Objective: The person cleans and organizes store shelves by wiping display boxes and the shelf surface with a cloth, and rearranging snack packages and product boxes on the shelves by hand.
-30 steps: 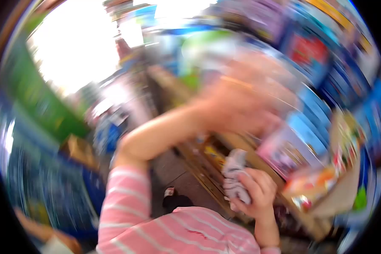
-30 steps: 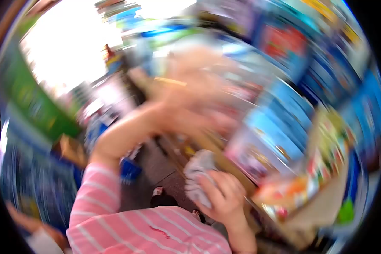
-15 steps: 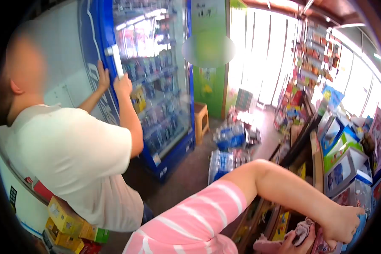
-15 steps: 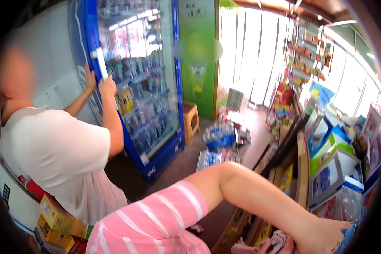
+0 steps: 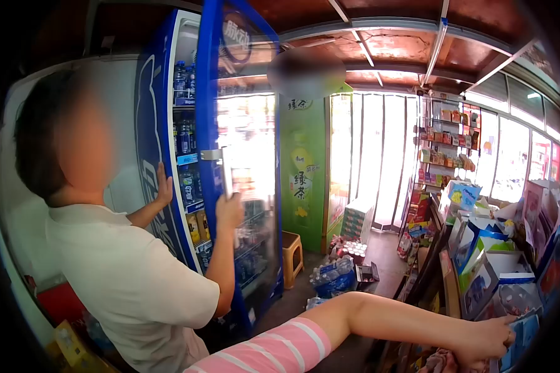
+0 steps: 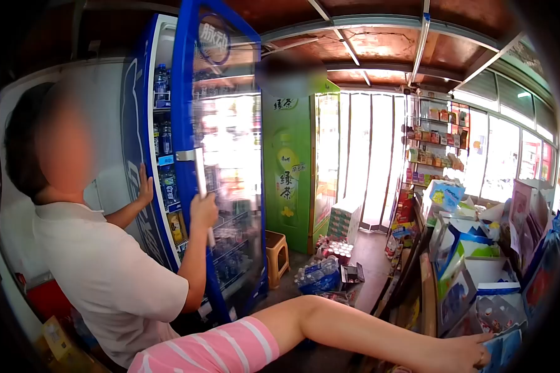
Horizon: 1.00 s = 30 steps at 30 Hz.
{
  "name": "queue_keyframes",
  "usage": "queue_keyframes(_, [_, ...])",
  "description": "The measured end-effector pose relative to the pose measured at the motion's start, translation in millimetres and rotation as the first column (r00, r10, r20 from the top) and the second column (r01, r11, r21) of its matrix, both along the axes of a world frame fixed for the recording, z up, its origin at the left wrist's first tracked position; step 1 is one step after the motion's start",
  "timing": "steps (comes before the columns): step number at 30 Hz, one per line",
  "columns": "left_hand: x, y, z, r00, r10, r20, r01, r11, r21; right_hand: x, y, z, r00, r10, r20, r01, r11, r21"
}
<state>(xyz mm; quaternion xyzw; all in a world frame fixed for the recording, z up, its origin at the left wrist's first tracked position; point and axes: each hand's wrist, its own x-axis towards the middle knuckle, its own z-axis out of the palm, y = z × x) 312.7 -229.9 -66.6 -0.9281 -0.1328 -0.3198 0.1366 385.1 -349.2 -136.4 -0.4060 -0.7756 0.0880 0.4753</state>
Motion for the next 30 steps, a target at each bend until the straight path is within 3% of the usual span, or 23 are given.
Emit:
queue_keyframes(6, [-1.8, -17.9, 12.9, 1.000, 0.009, -0.003, -0.009, 0.998, -0.065, 1.7, 3.8, -0.2, 0.999, 0.020, 0.034, -0.023, 0.997, 0.070])
queue_keyframes(9, [-3.6, -31.5, 16.6, 0.997, 0.075, 0.036, -0.068, 0.983, -0.171, 4.4, 3.6, 0.5, 0.999, 0.013, 0.042, -0.016, 0.998, 0.065])
queue_keyframes(11, [-3.3, -32.4, 17.1, 0.997, 0.039, 0.066, -0.020, 0.966, -0.258, 4.5, 4.3, -0.7, 0.998, 0.036, 0.046, -0.041, 0.994, 0.104])
queue_keyframes(16, [-6.5, -38.1, 23.8, 0.999, 0.023, 0.028, -0.014, 0.960, -0.279, 2.6, -4.5, 5.0, 0.999, -0.011, 0.030, 0.009, 0.997, 0.081])
queue_keyframes(18, [-6.4, -38.6, 22.2, 0.997, 0.018, 0.075, -0.003, 0.980, -0.197, 2.6, -3.1, 6.0, 0.999, -0.027, 0.019, 0.025, 0.996, 0.089])
queue_keyframes(20, [-6.4, -40.1, 23.5, 0.999, 0.027, 0.034, -0.019, 0.973, -0.228, 6.1, 2.5, 3.5, 0.994, 0.108, 0.027, -0.110, 0.984, 0.140])
queue_keyframes(23, [-6.9, -43.9, 26.0, 1.000, 0.023, -0.009, -0.025, 0.966, -0.259, 5.5, 7.4, -3.7, 0.995, 0.100, -0.015, -0.094, 0.972, 0.215])
queue_keyframes(28, [-10.3, -50.1, 28.4, 0.999, 0.030, 0.024, -0.024, 0.973, -0.229, 4.4, 9.0, -10.1, 0.996, 0.083, -0.037, -0.075, 0.980, 0.184])
queue_keyframes(30, [-15.1, -53.0, 36.5, 0.992, 0.065, -0.110, -0.100, 0.932, -0.347, 4.5, 6.1, -9.8, 0.998, 0.051, -0.033, -0.045, 0.989, 0.143])
